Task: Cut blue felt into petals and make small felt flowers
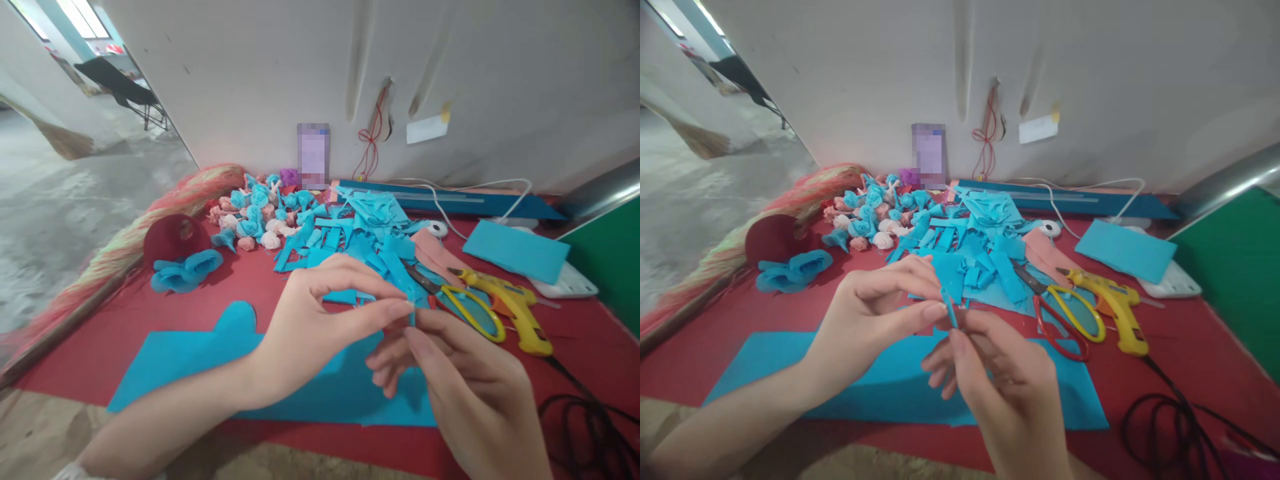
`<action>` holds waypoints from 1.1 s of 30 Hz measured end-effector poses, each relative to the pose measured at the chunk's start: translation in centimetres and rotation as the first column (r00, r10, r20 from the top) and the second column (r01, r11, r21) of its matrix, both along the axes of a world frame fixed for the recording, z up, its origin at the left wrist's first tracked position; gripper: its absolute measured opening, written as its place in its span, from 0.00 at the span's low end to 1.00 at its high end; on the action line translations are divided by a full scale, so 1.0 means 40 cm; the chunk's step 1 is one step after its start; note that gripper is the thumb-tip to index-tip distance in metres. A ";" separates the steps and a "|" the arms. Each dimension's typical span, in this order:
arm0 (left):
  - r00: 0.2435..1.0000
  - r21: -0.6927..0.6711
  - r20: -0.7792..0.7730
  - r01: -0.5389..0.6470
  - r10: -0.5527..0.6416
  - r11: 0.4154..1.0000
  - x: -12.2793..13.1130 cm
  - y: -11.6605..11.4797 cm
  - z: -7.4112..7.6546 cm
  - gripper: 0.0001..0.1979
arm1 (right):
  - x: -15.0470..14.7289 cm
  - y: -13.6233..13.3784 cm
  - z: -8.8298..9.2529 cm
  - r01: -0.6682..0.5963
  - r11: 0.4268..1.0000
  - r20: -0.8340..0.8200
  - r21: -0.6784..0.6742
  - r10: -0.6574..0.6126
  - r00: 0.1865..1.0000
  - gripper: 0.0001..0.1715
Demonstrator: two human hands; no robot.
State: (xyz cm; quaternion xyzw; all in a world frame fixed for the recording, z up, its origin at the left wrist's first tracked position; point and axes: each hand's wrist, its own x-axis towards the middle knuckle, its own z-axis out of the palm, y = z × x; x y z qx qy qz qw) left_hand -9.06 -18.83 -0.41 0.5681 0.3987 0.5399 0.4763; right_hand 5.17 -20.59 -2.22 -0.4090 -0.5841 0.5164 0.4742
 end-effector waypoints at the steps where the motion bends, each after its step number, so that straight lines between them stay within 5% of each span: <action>1: 1.000 -0.004 -0.003 -0.004 0.004 1.000 0.000 0.001 0.000 0.03 | 0.002 0.002 -0.002 -0.012 1.000 -0.017 -0.009 0.012 1.000 0.06; 6: 1.000 -0.042 -0.022 -0.005 0.004 0.999 0.003 0.003 -0.003 0.03 | -0.003 0.001 -0.013 -0.080 0.992 -0.177 -0.103 0.060 0.982 0.05; 11: 0.998 -0.017 -0.068 -0.018 0.017 1.000 0.006 0.004 -0.014 0.04 | -0.025 -0.012 0.005 0.059 0.961 -0.230 -0.269 -0.123 0.965 0.07; 22: 0.990 0.013 -0.143 0.004 -0.002 1.000 0.006 0.007 -0.014 0.06 | -0.014 -0.005 0.007 0.080 0.974 -0.204 -0.214 -0.125 0.971 0.10; 33: 0.984 -0.198 0.139 0.137 -0.111 0.971 0.003 0.000 -0.026 0.07 | 0.011 0.027 -0.002 -0.085 0.968 -0.380 -0.235 -0.012 0.925 0.11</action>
